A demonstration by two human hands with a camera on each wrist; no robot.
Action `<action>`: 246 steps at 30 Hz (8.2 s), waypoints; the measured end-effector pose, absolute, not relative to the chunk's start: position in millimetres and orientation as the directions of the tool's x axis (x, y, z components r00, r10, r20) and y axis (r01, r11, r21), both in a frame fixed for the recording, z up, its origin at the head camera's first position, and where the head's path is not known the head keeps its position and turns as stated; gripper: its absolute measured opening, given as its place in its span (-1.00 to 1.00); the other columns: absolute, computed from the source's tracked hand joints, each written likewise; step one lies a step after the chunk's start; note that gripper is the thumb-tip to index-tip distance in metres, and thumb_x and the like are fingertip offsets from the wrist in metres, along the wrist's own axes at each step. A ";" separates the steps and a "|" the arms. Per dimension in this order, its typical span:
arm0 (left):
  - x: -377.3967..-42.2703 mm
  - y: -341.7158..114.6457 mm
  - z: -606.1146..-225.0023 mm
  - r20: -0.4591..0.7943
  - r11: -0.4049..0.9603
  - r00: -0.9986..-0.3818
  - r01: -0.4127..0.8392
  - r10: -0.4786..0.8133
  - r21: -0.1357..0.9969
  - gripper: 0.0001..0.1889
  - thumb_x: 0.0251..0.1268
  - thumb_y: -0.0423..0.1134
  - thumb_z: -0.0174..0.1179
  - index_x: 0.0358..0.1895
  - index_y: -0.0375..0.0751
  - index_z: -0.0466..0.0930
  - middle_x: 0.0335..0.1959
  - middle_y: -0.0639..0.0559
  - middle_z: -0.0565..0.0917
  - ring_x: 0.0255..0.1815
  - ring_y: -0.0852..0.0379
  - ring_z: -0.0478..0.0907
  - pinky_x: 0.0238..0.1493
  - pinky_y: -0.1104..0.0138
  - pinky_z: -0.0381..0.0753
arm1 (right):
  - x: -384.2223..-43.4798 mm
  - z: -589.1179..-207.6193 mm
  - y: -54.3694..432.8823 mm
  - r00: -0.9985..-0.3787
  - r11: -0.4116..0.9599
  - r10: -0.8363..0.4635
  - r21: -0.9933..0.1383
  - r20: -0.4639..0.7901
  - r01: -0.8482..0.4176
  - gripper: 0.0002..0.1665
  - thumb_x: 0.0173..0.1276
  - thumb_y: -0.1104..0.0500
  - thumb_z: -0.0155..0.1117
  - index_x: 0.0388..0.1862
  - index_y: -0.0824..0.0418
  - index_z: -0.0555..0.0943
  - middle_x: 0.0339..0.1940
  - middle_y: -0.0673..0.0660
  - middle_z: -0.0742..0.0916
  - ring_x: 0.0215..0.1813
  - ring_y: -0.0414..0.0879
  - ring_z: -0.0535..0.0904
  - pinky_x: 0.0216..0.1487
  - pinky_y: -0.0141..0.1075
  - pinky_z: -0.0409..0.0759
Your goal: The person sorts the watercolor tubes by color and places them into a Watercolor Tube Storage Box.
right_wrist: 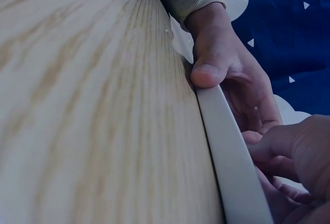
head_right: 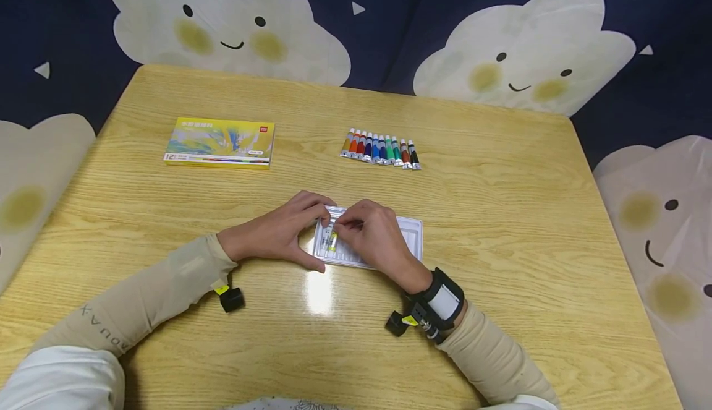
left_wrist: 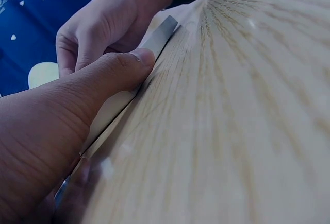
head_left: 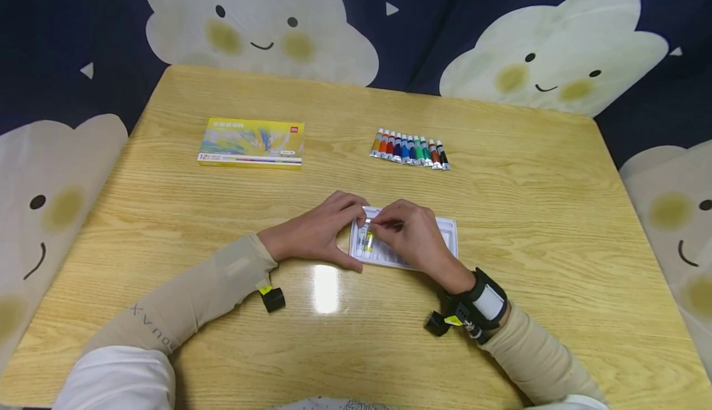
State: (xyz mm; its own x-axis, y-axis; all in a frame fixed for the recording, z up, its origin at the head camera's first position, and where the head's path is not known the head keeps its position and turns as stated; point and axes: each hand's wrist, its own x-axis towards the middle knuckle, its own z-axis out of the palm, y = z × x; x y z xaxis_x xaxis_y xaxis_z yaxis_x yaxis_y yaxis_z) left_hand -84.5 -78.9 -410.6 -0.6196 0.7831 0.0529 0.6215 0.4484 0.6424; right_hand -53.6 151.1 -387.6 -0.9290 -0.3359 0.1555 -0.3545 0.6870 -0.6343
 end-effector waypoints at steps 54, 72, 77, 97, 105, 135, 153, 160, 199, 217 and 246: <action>-83.5 -81.8 -412.3 0.066 0.428 -0.585 0.661 0.809 0.616 -0.25 0.06 0.35 0.47 0.36 0.29 0.54 0.53 -0.07 0.32 0.49 -0.03 0.22 0.46 0.03 0.40 | -66.9 -375.5 170.1 -0.956 0.665 -0.233 -0.687 0.181 -0.292 -0.89 0.43 0.17 0.38 -0.19 0.15 0.80 -0.24 0.09 0.83 -0.29 -0.14 0.77 -0.19 -0.39 0.68; -84.5 -81.7 -411.2 0.064 0.430 -0.591 0.653 0.804 0.624 -0.18 0.05 0.35 0.48 0.42 0.28 0.47 0.53 -0.04 0.31 0.50 -0.01 0.21 0.50 0.03 0.38 | -97.0 -354.3 182.0 -0.965 0.667 -0.176 -0.698 0.193 -0.261 -0.83 0.45 0.18 0.34 -0.12 0.21 0.79 -0.13 0.17 0.82 -0.15 0.03 0.81 -0.08 -0.41 0.70; -85.0 -81.3 -411.7 0.057 0.440 -0.606 0.636 0.793 0.634 -0.09 0.03 0.36 0.49 0.48 0.21 0.38 0.49 0.04 0.34 0.49 0.05 0.22 0.52 0.08 0.38 | -115.9 -347.0 181.2 -0.955 0.734 -0.218 -0.611 0.201 -0.297 -0.83 0.42 0.19 0.35 -0.14 0.25 0.78 -0.17 0.23 0.83 -0.16 0.09 0.79 -0.06 -0.02 0.75; -85.4 -80.0 -413.4 0.046 0.449 -0.611 0.628 0.790 0.636 -0.01 0.00 0.35 0.51 0.48 0.03 0.33 0.47 0.08 0.36 0.45 0.11 0.26 0.51 0.17 0.40 | -194.6 -367.7 157.8 -0.876 0.820 -0.450 -0.309 0.173 -0.482 -0.80 0.38 0.29 0.34 -0.10 0.34 0.79 -0.09 0.26 0.80 -0.05 0.08 0.71 0.05 -0.04 0.68; -84.2 -81.7 -414.8 0.056 0.447 -0.613 0.632 0.788 0.633 -0.02 0.01 0.35 0.51 0.48 0.02 0.33 0.47 0.07 0.36 0.46 0.10 0.26 0.52 0.16 0.40 | -212.0 -366.0 151.0 -0.798 0.767 -0.586 -0.224 0.138 -0.602 -0.81 0.37 0.36 0.37 -0.08 0.30 0.81 -0.05 0.25 0.82 0.01 0.07 0.74 0.11 -0.05 0.71; -85.1 -80.6 -415.3 0.077 0.431 -0.594 0.662 0.801 0.613 -0.02 0.03 0.36 0.49 0.47 -0.03 0.35 0.45 0.04 0.38 0.45 0.07 0.28 0.51 0.15 0.40 | -223.5 -363.8 139.5 -0.715 0.711 -0.699 -0.130 -0.022 -0.691 -0.78 0.43 0.38 0.26 -0.10 0.28 0.82 -0.08 0.22 0.81 0.00 0.07 0.76 0.06 -0.07 0.73; -85.2 -81.4 -413.9 0.074 0.442 -0.599 0.663 0.797 0.604 0.00 0.01 0.37 0.50 0.47 -0.02 0.32 0.46 0.04 0.37 0.45 0.08 0.27 0.52 0.17 0.39 | -231.9 -362.1 126.1 -0.717 0.722 -0.691 -0.119 -0.093 -0.681 -0.77 0.53 0.25 0.26 0.05 0.24 0.76 0.03 0.23 0.78 0.08 0.11 0.74 0.20 -0.01 0.68; -85.3 -81.5 -414.7 0.081 0.443 -0.602 0.665 0.794 0.601 -0.01 0.01 0.36 0.50 0.47 -0.02 0.33 0.45 0.05 0.37 0.45 0.09 0.27 0.52 0.18 0.38 | -236.4 -364.3 120.2 -0.690 0.696 -0.718 -0.106 -0.091 -0.711 -0.74 0.54 0.27 0.21 0.08 0.22 0.76 0.05 0.24 0.77 0.11 0.12 0.73 0.23 0.02 0.67; -83.0 -80.1 -411.9 0.075 0.444 -0.601 0.664 0.796 0.602 0.00 0.01 0.35 0.50 0.47 -0.05 0.33 0.46 0.01 0.37 0.46 0.05 0.27 0.53 0.14 0.38 | -189.1 -362.8 155.9 -0.872 0.690 -0.489 -0.598 0.032 -0.409 -0.60 0.46 0.13 0.38 0.25 0.06 0.69 -0.08 0.12 0.82 -0.10 -0.06 0.70 -0.08 -0.26 0.56; -82.9 -79.2 -409.8 0.028 0.480 -0.619 0.636 0.785 0.604 0.16 0.00 0.37 0.49 0.60 -0.16 0.20 0.53 -0.06 0.33 0.53 0.02 0.23 0.57 0.12 0.35 | -156.2 -368.1 172.1 -0.904 0.602 -0.428 -0.739 0.022 -0.303 -0.61 0.41 0.20 0.43 0.21 0.12 0.71 -0.09 0.18 0.83 -0.07 -0.04 0.77 -0.08 -0.48 0.67; -82.5 -79.1 -408.7 0.010 0.497 -0.635 0.615 0.773 0.612 0.19 0.00 0.38 0.49 0.63 -0.15 0.17 0.53 -0.05 0.31 0.53 0.02 0.22 0.56 0.11 0.37 | -84.3 -371.1 174.9 -0.941 0.543 -0.339 -0.820 -0.018 -0.180 -0.62 0.35 0.31 0.45 0.14 0.19 0.71 -0.10 0.23 0.83 -0.14 -0.10 0.79 -0.13 -0.48 0.71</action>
